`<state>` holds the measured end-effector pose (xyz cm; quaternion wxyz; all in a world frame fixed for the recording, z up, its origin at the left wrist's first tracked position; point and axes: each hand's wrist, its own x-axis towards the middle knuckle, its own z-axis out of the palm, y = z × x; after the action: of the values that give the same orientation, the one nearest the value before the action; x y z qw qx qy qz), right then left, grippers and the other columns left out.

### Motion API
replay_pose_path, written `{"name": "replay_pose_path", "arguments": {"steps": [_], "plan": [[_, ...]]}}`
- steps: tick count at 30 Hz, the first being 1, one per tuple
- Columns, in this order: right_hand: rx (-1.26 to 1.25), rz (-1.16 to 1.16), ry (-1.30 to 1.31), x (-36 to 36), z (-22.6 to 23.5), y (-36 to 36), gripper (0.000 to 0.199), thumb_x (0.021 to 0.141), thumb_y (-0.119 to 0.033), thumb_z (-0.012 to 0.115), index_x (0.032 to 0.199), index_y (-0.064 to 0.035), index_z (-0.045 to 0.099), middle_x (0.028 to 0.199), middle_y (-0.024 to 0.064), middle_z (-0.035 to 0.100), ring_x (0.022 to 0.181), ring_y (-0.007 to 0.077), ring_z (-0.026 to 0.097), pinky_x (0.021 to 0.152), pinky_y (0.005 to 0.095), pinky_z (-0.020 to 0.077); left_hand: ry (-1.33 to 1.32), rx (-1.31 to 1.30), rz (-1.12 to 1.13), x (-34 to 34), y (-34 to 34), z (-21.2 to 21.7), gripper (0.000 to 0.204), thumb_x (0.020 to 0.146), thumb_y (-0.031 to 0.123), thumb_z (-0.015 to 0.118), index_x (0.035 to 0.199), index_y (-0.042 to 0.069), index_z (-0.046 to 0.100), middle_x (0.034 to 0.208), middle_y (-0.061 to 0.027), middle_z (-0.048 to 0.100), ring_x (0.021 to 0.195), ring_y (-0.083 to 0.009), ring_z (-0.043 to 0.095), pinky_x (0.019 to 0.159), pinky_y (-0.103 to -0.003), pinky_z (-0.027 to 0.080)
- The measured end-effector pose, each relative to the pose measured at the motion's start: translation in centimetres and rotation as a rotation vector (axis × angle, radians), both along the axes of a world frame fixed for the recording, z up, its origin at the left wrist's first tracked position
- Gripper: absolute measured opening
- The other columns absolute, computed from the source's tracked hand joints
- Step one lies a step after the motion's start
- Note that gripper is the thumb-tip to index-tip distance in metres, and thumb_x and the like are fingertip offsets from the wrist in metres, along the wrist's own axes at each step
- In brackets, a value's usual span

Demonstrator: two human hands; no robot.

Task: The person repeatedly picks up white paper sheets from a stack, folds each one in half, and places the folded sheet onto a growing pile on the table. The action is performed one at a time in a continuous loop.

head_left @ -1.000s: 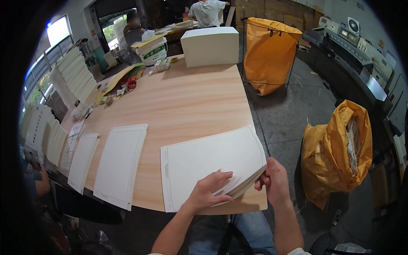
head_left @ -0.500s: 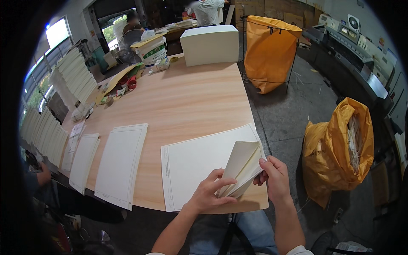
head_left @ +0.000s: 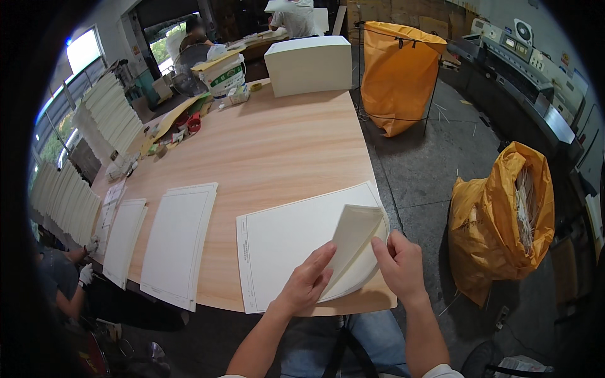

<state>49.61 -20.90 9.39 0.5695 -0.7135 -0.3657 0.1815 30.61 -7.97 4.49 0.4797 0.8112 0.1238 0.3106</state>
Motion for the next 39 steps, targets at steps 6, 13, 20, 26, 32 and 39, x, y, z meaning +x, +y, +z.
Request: {"name": "replay_pose_path", "arguments": {"steps": [6, 13, 20, 26, 32, 39], "plan": [[0.177, 0.125, 0.634, 0.4, 1.4, -0.1, 0.034, 0.106, -0.022, 0.062, 0.076, -0.0102, 0.051, 0.064, 0.0029, 0.058, 0.056, 0.0149, 0.062, 0.052, 0.0283, 0.0487, 0.040, 0.149, -0.136, -0.2, 0.5, 0.3, 0.046, 0.090, 0.015, 0.084, 0.133, 0.014, 0.070, 0.136, -0.0142, 0.065, 0.125, -0.0348, 0.063, 0.119, -0.049, 0.043], [0.146, 0.170, 0.558, 0.8, 1.2, -0.4, 0.034, 0.109, -0.029, 0.063, 0.082, -0.0081, 0.058, 0.065, -0.0002, 0.059, 0.058, 0.0108, 0.063, 0.055, 0.0251, 0.0482, 0.065, -0.069, -0.101, -0.5, 0.4, -0.1, 0.052, 0.081, 0.022, 0.094, 0.128, 0.014, 0.073, 0.128, -0.0129, 0.067, 0.124, -0.0334, 0.062, 0.123, -0.050, 0.039], [0.170, 0.169, 0.507, 0.8, 0.5, -0.6, 0.044, 0.110, -0.042, 0.061, 0.081, -0.0105, 0.054, 0.064, -0.0002, 0.056, 0.057, 0.0107, 0.063, 0.051, 0.0239, 0.0468, 0.031, -0.029, -0.132, -0.4, 0.8, -0.5, 0.055, 0.077, 0.011, 0.096, 0.127, 0.010, 0.073, 0.129, -0.0117, 0.063, 0.122, -0.0264, 0.063, 0.105, -0.038, 0.050], [0.291, 0.123, 0.618, 0.5, -0.2, -0.4, 0.055, 0.111, -0.054, 0.053, 0.077, -0.0116, 0.050, 0.061, 0.0012, 0.053, 0.055, 0.0144, 0.062, 0.047, 0.0265, 0.0458, 0.040, -0.083, -0.116, -0.5, 0.8, -0.8, 0.056, 0.078, 0.021, 0.097, 0.128, 0.012, 0.073, 0.130, -0.0157, 0.067, 0.124, -0.0318, 0.063, 0.106, -0.040, 0.051], [0.198, 0.079, 0.316, 0.6, -1.0, -0.8, 0.048, 0.112, -0.043, 0.056, 0.076, -0.0103, 0.053, 0.064, 0.0023, 0.056, 0.056, 0.0133, 0.061, 0.051, 0.0276, 0.0482, 0.055, -0.106, -0.091, -0.5, 0.5, 0.0, 0.043, 0.090, 0.010, 0.085, 0.131, 0.012, 0.072, 0.137, -0.0163, 0.066, 0.126, -0.0318, 0.063, 0.106, -0.039, 0.051], [0.223, 0.151, 0.689, 1.3, 0.1, -0.8, 0.037, 0.108, -0.023, 0.061, 0.075, -0.0094, 0.052, 0.065, 0.0050, 0.061, 0.059, 0.0157, 0.066, 0.054, 0.0290, 0.0522, 0.041, 0.102, -0.116, -0.2, 0.7, -0.5, 0.040, 0.096, 0.004, 0.073, 0.135, 0.015, 0.071, 0.143, -0.0146, 0.063, 0.129, -0.0343, 0.063, 0.117, -0.049, 0.045]]}}
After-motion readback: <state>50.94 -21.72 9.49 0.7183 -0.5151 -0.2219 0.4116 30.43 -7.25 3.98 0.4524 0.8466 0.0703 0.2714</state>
